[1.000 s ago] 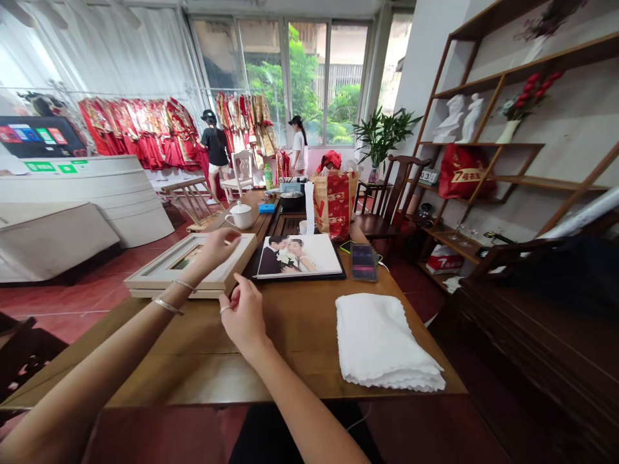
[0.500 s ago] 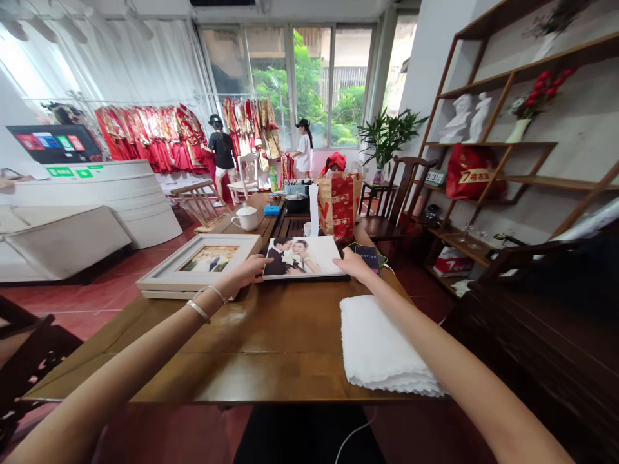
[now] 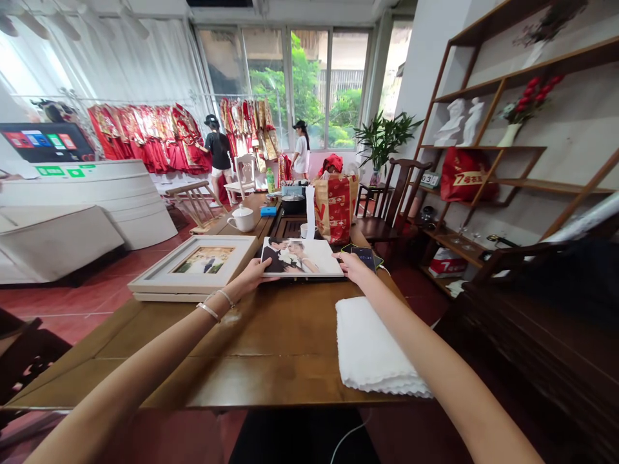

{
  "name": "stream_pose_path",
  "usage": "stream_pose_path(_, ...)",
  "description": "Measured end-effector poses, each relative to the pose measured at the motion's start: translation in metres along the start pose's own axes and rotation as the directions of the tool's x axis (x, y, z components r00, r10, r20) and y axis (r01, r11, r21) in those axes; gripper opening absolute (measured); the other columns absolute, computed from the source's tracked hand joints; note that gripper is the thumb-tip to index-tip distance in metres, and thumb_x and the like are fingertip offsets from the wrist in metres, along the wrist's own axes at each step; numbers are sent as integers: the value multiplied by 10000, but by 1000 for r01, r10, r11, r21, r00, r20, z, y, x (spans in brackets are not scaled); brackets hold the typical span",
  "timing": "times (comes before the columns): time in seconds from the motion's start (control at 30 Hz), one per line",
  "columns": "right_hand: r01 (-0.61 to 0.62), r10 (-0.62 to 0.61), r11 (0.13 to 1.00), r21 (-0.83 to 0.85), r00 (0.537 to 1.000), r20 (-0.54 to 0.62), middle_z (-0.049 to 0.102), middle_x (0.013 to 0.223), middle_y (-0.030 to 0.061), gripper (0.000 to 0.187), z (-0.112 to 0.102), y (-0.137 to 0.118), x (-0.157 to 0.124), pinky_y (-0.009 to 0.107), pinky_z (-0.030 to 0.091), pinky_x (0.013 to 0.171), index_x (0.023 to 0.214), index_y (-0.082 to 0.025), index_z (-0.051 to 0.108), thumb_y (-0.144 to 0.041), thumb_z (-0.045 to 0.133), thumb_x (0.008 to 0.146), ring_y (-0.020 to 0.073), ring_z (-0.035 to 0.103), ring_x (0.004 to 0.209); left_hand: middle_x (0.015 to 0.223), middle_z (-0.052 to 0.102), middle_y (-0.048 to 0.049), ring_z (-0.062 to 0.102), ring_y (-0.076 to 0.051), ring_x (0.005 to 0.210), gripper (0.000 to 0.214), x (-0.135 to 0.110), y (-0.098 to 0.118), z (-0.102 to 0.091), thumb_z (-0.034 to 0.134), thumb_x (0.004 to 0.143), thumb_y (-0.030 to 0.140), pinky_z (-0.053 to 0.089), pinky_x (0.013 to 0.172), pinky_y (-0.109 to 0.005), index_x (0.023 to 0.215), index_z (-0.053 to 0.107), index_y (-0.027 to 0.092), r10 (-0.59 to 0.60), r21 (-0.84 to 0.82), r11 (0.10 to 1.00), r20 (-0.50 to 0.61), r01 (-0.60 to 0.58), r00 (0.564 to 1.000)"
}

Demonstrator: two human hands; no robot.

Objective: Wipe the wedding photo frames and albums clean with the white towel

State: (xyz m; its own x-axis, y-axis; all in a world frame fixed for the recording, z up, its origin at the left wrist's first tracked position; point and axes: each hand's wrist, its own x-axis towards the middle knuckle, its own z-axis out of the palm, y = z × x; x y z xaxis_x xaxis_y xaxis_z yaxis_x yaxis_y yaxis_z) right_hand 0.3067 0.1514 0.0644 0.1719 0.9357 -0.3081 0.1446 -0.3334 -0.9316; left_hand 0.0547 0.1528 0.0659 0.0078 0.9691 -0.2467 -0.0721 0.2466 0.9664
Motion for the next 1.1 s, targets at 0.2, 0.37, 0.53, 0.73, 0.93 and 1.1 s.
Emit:
stream_pose_path(0.2,123,-122,992,-25,992,30,643,1103,90,281,-41,-5,-38,356,499,854,1114,-178,582,-367,539,910,209,623,988,797,669,-32,642,-117,634,80,-39,7,-12,535,904,208,573,587,-269,937,542,136,92,-118,988,-74,-101,993)
stream_pose_path(0.37,190,-250,924,-331,957,-149,641,1124,139,663,-110,52,-87,458,382,992,1190,-176,548,-495,747,645,339,555,1093,690,647,18,599,-99,508,127,-108,9,-44,606,837,233,535,456,-217,920,530,173,129,-143,980,-81,-139,988)
stream_pose_path(0.53,135,-245,836,-532,959,-142,609,1175,141,692,-138,124,-107,440,411,982,1088,-184,617,-626,687,560,352,521,1127,644,614,34,568,-104,454,347,-174,-20,-63,749,681,345,483,369,-195,918,548,191,42,-133,990,-67,-51,997)
stream_pose_path(0.73,147,-244,858,-493,960,-137,624,1134,96,535,-120,125,-109,441,421,983,915,-224,639,-581,724,526,347,514,1140,688,645,33,537,-109,384,471,-214,-55,-54,791,595,477,455,342,-229,912,537,237,-78,-173,983,-73,64,994)
stream_pose_path(0.93,167,-169,972,-164,986,1,681,1034,96,675,-101,111,-122,377,557,779,1102,-237,475,-436,817,555,294,649,977,673,651,37,561,-132,412,505,-217,-70,-53,801,546,531,473,363,-248,892,544,267,-93,-158,985,-110,75,990)
stream_pose_path(1.1,21,-12,986,163,998,-57,708,1029,129,681,-96,109,-149,406,589,717,1081,-215,543,-338,866,495,319,687,892,684,665,25,611,-164,456,497,-216,-79,-51,781,575,528,453,363,-239,924,542,268,-90,-172,983,-123,68,988)
